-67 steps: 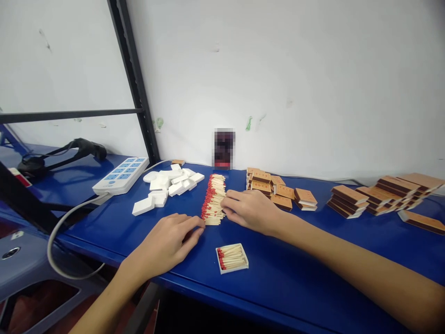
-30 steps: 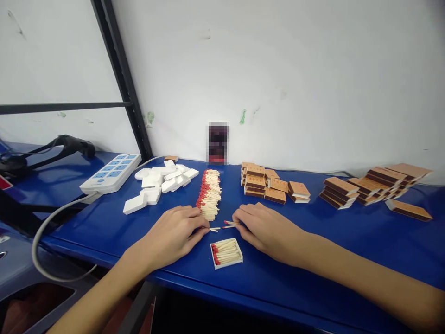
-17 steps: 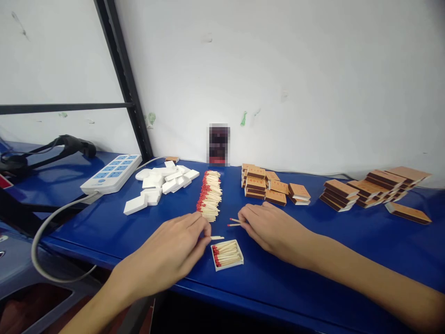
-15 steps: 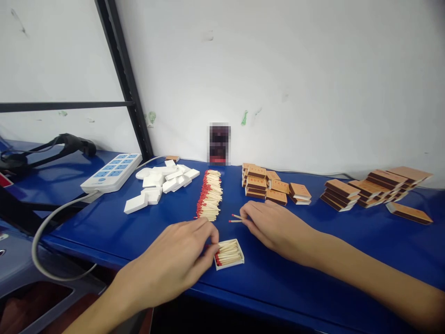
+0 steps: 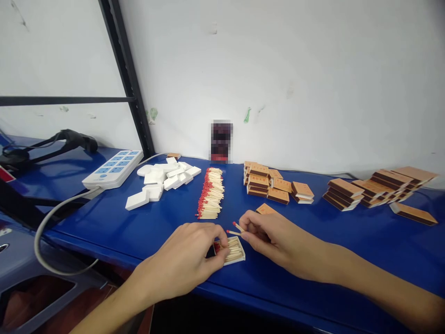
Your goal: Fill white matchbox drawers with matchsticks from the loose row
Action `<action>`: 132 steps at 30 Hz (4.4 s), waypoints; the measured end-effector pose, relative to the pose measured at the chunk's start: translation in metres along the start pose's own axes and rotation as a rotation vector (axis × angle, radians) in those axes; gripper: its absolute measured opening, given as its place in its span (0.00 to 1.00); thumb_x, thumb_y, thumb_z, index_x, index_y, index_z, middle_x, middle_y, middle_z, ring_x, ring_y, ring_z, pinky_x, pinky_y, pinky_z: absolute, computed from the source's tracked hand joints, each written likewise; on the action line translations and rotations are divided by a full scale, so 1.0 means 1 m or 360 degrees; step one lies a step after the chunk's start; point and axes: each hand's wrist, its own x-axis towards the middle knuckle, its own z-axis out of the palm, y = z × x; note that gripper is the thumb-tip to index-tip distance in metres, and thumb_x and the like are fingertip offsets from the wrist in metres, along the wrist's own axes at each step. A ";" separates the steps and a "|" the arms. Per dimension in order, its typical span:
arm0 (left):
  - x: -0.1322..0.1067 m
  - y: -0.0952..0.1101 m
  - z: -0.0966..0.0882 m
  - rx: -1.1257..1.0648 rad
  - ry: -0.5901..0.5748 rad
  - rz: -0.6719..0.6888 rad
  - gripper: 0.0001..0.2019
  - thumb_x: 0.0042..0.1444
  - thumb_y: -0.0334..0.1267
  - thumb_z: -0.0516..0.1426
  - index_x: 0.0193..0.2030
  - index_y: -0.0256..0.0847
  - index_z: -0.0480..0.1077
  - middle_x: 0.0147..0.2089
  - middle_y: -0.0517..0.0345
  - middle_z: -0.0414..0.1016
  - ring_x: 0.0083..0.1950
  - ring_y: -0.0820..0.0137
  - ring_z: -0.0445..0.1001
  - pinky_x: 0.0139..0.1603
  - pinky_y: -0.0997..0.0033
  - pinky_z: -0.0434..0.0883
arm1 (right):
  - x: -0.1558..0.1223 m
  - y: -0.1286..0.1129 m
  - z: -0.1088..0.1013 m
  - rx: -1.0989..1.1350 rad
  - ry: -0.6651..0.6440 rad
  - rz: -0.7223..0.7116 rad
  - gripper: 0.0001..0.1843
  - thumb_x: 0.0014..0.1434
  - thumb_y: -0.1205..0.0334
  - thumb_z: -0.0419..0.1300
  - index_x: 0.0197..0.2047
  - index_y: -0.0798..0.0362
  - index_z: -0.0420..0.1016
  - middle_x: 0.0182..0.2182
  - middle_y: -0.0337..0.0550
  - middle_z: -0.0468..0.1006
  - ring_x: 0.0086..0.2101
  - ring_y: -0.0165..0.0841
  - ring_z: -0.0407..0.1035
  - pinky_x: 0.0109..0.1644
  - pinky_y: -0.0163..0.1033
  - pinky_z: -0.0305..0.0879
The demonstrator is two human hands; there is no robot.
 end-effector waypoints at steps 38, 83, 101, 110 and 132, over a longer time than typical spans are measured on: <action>0.000 -0.034 -0.009 0.0514 0.0269 -0.0056 0.13 0.67 0.37 0.49 0.47 0.46 0.75 0.36 0.58 0.70 0.33 0.69 0.71 0.32 0.70 0.63 | 0.000 -0.012 0.007 0.0084 -0.0011 -0.0147 0.04 0.63 0.66 0.55 0.35 0.50 0.69 0.35 0.37 0.73 0.33 0.28 0.66 0.36 0.34 0.62; -0.014 -0.010 0.006 -0.0052 0.0713 0.0173 0.03 0.58 0.34 0.55 0.33 0.41 0.67 0.22 0.67 0.65 0.25 0.74 0.64 0.36 0.68 0.62 | -0.014 0.032 -0.002 -0.1082 0.0647 -0.0196 0.10 0.60 0.65 0.51 0.42 0.53 0.70 0.40 0.50 0.75 0.38 0.41 0.71 0.40 0.45 0.65; -0.009 -0.010 0.011 0.0120 0.0314 0.0275 0.09 0.58 0.36 0.58 0.46 0.44 0.69 0.45 0.59 0.73 0.46 0.66 0.72 0.53 0.61 0.67 | -0.023 0.003 0.007 -0.0353 0.0014 -0.0305 0.15 0.49 0.64 0.58 0.41 0.51 0.61 0.33 0.37 0.71 0.31 0.33 0.64 0.37 0.40 0.57; -0.007 -0.015 0.011 -0.0010 0.0325 0.0341 0.05 0.60 0.36 0.58 0.44 0.44 0.70 0.43 0.60 0.74 0.45 0.69 0.72 0.48 0.68 0.69 | -0.020 0.012 0.005 -0.0233 0.0093 -0.0265 0.15 0.50 0.65 0.59 0.41 0.50 0.60 0.35 0.36 0.69 0.33 0.32 0.62 0.38 0.39 0.56; -0.011 -0.018 0.013 -0.0010 0.0268 0.0333 0.23 0.60 0.41 0.60 0.62 0.52 0.64 0.53 0.57 0.74 0.51 0.65 0.73 0.54 0.62 0.72 | -0.018 0.010 0.009 -0.0058 0.0132 -0.0256 0.14 0.57 0.58 0.62 0.45 0.50 0.64 0.39 0.40 0.71 0.38 0.33 0.65 0.42 0.40 0.62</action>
